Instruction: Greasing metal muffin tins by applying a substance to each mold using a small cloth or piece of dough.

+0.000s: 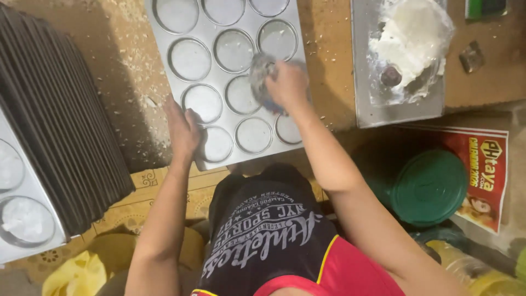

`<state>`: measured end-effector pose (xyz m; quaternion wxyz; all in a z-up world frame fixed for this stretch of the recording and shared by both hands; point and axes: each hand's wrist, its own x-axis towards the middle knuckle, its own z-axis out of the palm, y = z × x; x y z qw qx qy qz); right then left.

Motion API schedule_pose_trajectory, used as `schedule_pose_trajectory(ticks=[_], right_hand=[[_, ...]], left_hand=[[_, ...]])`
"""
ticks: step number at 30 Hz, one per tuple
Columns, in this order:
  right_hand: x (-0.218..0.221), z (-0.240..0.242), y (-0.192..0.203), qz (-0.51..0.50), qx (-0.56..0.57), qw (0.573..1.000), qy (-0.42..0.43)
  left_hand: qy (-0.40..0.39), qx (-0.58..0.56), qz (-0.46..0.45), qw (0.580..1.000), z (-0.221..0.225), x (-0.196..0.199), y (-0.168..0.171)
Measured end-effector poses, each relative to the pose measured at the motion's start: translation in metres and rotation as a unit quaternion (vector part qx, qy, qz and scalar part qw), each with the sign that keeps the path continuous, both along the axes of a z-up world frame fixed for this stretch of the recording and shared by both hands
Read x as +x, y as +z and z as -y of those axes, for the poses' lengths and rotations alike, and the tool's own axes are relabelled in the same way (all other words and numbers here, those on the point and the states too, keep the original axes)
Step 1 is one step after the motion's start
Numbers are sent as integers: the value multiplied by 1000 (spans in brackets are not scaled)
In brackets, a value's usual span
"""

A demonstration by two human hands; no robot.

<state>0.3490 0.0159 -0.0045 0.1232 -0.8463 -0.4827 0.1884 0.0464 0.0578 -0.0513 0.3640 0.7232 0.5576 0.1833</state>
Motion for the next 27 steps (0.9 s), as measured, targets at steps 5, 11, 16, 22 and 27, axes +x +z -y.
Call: schedule_pose_trajectory(ticks=[5, 11, 16, 22, 27], right_hand=[[-19, 6, -6, 28, -96, 995, 10], [-28, -16, -6, 45, -39, 998, -6], [0, 10, 59, 48, 67, 990, -114], [-44, 45, -8, 236, 149, 954, 105], [-100, -77, -73, 194, 221, 934, 201]], left_hand=[[-1, 19, 23, 1000, 0, -12, -33], [11, -40, 42, 998, 3, -10, -2], [3, -105, 73, 992, -4, -4, 52], [-5, 28, 88, 996, 3, -13, -4], [-10, 0, 82, 997, 3, -13, -22]])
